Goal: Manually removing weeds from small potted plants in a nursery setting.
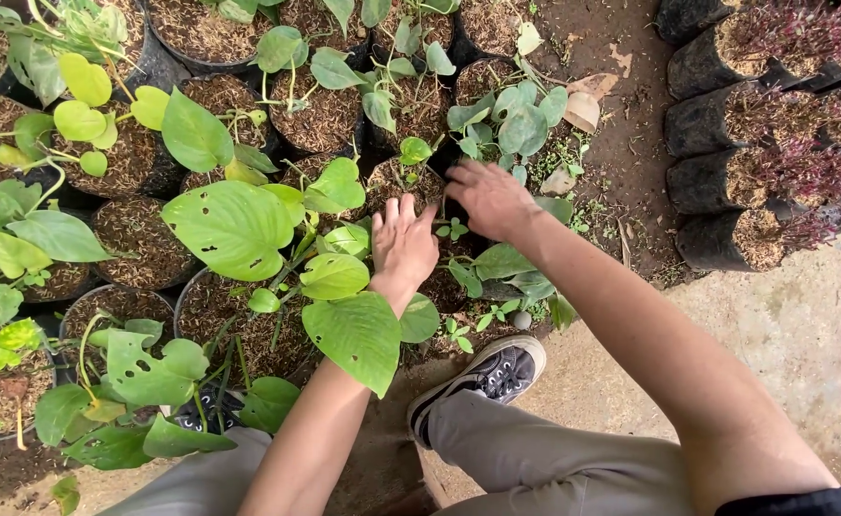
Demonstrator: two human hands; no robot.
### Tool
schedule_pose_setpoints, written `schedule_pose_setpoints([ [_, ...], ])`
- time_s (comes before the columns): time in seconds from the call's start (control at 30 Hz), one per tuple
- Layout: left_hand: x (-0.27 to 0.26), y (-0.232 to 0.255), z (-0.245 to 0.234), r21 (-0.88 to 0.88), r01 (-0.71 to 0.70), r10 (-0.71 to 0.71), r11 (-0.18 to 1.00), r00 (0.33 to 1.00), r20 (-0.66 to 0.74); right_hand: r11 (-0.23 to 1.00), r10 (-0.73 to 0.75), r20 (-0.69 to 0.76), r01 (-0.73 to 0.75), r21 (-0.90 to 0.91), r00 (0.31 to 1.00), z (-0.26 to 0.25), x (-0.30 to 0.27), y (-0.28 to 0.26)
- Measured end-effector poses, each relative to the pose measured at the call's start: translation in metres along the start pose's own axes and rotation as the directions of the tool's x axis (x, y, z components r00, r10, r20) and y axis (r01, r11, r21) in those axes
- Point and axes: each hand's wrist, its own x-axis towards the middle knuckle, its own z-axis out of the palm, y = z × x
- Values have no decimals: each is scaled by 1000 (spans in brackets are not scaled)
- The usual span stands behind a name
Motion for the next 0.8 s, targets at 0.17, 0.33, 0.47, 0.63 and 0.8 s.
schedule_pose_setpoints([
  [0.17,5,0,8,-7,-21,21,1000,999,-25,950,191,-139,-219,-223,972,5,-12,21],
  [0.33,5,1,6,-58,-27,24,998,998,-53,939,281,-179,-309,-154,943,57,5,52],
  [0.47,2,7,-2,-64,-47,42,997,997,-67,940,321,-215,-337,-44,922,50,-1,51],
  [0.63,8,12,-1,-60,-63,55,996,992,-113,943,318,-169,-330,-44,933,22,-8,36],
  [0.8,14,25,-1,-74,-170,152,983,966,-208,929,359,-145,-368,-44,922,9,-5,29],
])
